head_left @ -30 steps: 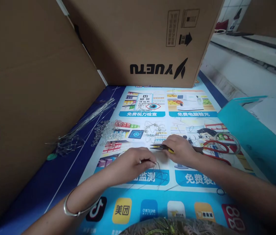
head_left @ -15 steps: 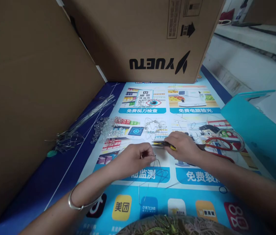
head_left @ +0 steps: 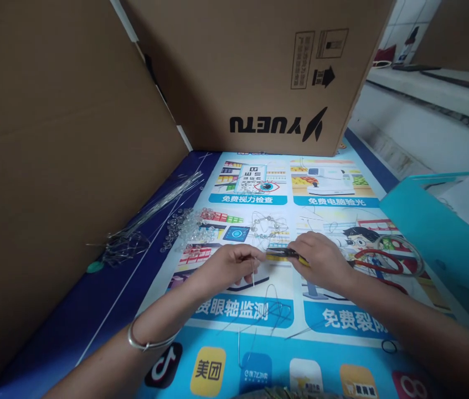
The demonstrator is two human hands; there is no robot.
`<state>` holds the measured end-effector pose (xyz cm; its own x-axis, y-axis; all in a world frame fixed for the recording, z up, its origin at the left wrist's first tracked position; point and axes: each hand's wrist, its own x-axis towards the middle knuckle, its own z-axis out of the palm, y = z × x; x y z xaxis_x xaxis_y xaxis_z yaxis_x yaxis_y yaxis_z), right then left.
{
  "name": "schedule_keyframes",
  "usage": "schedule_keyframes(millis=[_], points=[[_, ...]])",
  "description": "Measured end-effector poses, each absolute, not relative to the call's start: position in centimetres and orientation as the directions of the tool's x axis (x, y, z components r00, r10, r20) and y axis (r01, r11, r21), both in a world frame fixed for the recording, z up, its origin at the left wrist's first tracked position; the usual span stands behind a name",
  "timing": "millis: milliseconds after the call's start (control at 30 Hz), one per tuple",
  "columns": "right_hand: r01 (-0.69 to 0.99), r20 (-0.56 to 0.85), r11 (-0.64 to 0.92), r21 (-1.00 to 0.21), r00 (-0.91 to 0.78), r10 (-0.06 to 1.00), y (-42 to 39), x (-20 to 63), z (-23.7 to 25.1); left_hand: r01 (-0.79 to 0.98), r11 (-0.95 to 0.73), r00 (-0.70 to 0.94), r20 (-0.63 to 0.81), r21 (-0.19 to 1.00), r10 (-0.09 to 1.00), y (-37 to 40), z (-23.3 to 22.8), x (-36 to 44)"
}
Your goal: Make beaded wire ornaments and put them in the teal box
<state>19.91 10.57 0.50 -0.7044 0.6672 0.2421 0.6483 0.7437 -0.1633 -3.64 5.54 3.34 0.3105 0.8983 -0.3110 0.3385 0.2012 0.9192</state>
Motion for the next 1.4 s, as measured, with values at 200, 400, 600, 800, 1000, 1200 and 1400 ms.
schedule_keyframes(millis=[200, 400, 600, 800, 1000, 1200, 1400], points=[[0.641, 0.192, 0.75, -0.16, -0.725, 0.661, 10.4, 19.7, 0.3, 0.643, -0.075, 0.329, -0.187, 0.762, 0.926, 5.4, 3.4, -3.9], [0.627, 0.199, 0.764, -0.149, -0.738, 0.645, 10.4, 19.6, 0.2, 0.564, 0.059, 0.425, -0.35, 0.824, 0.835, 5.5, 3.2, -4.1], [0.628, 0.203, 0.765, -0.144, -0.738, 0.644, 10.4, 19.6, 0.3, 0.402, 0.201, 0.493, -0.396, 0.893, 0.775, 5.9, 3.6, -4.6], [0.624, 0.21, 0.768, -0.142, -0.739, 0.639, 10.4, 19.5, 0.3, 0.269, 0.32, 0.483, -0.415, 0.908, 0.771, 6.1, 3.1, -4.7], [0.622, 0.217, 0.768, -0.15, -0.738, 0.639, 10.4, 19.6, 0.3, 0.209, 0.361, 0.494, -0.416, 0.909, 0.763, 6.3, 2.8, -5.0], [0.63, 0.187, 0.762, -0.15, -0.738, 0.648, 10.4, 19.5, 0.3, 0.302, 0.325, 0.418, -0.431, 0.896, 0.799, 6.3, 2.9, -4.6], [0.628, 0.185, 0.762, -0.159, -0.739, 0.648, 10.4, 19.5, 0.4, 0.396, 0.248, 0.406, -0.41, 0.884, 0.816, 6.0, 2.6, -4.2]])
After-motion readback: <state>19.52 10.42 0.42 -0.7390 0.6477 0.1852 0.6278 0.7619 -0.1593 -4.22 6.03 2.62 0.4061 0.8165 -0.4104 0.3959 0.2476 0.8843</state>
